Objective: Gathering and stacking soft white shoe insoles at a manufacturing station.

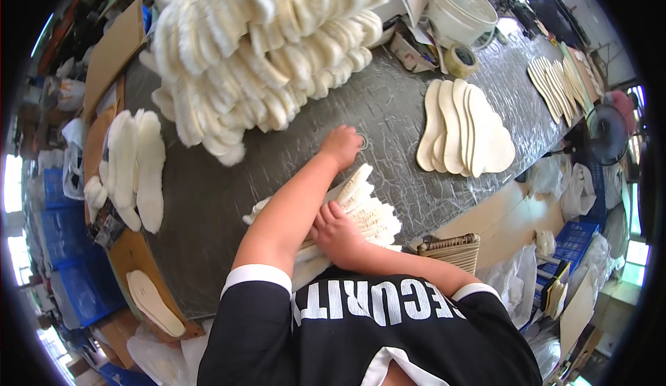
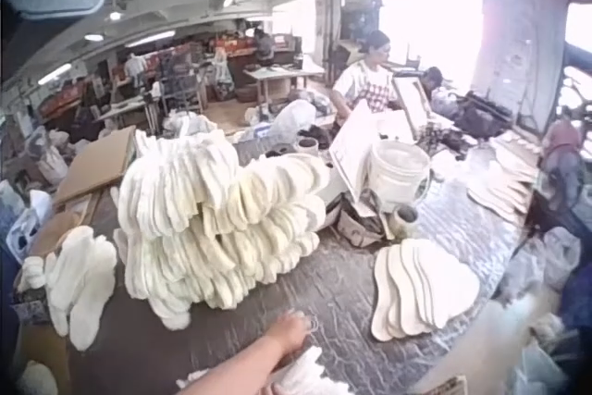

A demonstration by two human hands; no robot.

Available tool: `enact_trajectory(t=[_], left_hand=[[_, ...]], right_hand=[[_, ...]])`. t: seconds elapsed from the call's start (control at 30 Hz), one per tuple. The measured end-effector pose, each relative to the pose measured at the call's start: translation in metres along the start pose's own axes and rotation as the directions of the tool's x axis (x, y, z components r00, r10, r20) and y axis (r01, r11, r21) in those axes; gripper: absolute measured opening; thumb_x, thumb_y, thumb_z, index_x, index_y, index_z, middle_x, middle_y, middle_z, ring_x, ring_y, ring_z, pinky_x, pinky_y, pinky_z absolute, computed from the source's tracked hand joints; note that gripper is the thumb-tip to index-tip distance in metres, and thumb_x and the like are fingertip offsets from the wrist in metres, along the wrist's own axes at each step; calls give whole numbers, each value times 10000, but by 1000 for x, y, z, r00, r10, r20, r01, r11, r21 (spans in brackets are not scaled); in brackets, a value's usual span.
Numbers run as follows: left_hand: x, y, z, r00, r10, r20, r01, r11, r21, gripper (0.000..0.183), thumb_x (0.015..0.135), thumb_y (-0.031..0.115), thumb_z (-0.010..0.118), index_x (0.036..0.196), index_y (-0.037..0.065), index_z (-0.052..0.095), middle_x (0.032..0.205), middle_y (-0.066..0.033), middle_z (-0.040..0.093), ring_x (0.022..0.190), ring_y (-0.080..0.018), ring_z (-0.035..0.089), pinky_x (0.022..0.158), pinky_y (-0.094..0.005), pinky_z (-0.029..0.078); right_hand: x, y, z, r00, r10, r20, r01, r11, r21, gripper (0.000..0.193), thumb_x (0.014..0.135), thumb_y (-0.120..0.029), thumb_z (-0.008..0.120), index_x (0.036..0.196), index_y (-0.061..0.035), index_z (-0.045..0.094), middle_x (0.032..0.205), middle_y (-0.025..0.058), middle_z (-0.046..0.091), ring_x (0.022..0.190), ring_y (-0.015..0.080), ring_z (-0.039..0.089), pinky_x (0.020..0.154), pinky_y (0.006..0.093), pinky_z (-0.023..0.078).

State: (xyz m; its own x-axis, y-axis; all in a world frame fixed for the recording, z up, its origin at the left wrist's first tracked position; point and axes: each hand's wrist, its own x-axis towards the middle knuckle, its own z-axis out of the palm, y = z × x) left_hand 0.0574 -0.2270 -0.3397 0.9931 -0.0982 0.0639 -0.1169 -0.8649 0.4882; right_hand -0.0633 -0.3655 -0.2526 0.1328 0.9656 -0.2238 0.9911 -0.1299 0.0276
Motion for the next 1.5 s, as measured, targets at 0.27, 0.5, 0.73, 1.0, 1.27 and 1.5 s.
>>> enact_trajectory(t=[0.27, 0.5, 0.73, 1.0, 1.27, 1.5], left_hand=[[-39, -25, -62, 861, -508, 6, 248, 411, -877, 47, 833, 49, 630, 831, 2, 631, 868, -85, 677, 797, -172, 633, 713, -294, 501], [-163, -34, -142, 801, -597, -36, -164, -162, -973, 94, 878, -35, 548, 849, 29, 610, 1141, -185, 630, 823, -174, 646, 755, -292, 496], [-229, -39, -124, 652, -754, -83, 78, 176, -981, 282, 789, 104, 751, 970, 16, 554, 1203, -221, 586, 1015, -206, 625, 732, -306, 547], [-138, 12, -119, 816, -304, 492, 382, 922, -64, 767, 549, 373, 861, 1156, 38, 534, 1255, -146, 551, 1210, -300, 473, 998, -436, 345], [-107, 16, -99, 624, 3, 782, 205, 964, -167, 775, 567, 368, 865, 1175, 28, 524, 1167, -174, 581, 1100, -319, 554, 863, -367, 471], [-118, -19, -94, 546, 68, 835, 365, 878, -310, 719, 698, 313, 812, 1258, -3, 489, 1180, -124, 594, 1077, -220, 568, 901, -349, 468]], right_hand=[[-10, 14, 8, 986, 6, -164, 7, 997, 78, 569, 862, -240, 453, 1378, -5, 416, 1185, 178, 543, 1171, 335, 474, 1079, 465, 245], [-6, 18, 2, 993, -3, -115, 12, 997, 80, 603, 833, -215, 472, 1383, 19, 392, 1162, 217, 518, 1142, 363, 470, 1053, 459, 268], [-5, 18, -11, 1000, -21, -12, 22, 995, 101, 665, 793, -174, 512, 1404, 29, 346, 1210, 244, 504, 1204, 373, 450, 1095, 462, 231], [-8, 19, -4, 996, -24, -85, 36, 989, 147, 752, 700, -232, 585, 1377, 24, 381, 1237, 291, 489, 1208, 402, 463, 1089, 477, 270], [-18, 28, -3, 972, 119, -204, -54, 954, 295, 725, 713, -206, 600, 1368, 29, 396, 1253, 246, 492, 1156, 348, 492, 1038, 415, 315], [-13, 31, -10, 984, 146, -107, -96, 922, 375, 611, 613, -218, 679, 1185, -62, 533, 1086, 90, 561, 1031, 254, 533, 929, 373, 376]])
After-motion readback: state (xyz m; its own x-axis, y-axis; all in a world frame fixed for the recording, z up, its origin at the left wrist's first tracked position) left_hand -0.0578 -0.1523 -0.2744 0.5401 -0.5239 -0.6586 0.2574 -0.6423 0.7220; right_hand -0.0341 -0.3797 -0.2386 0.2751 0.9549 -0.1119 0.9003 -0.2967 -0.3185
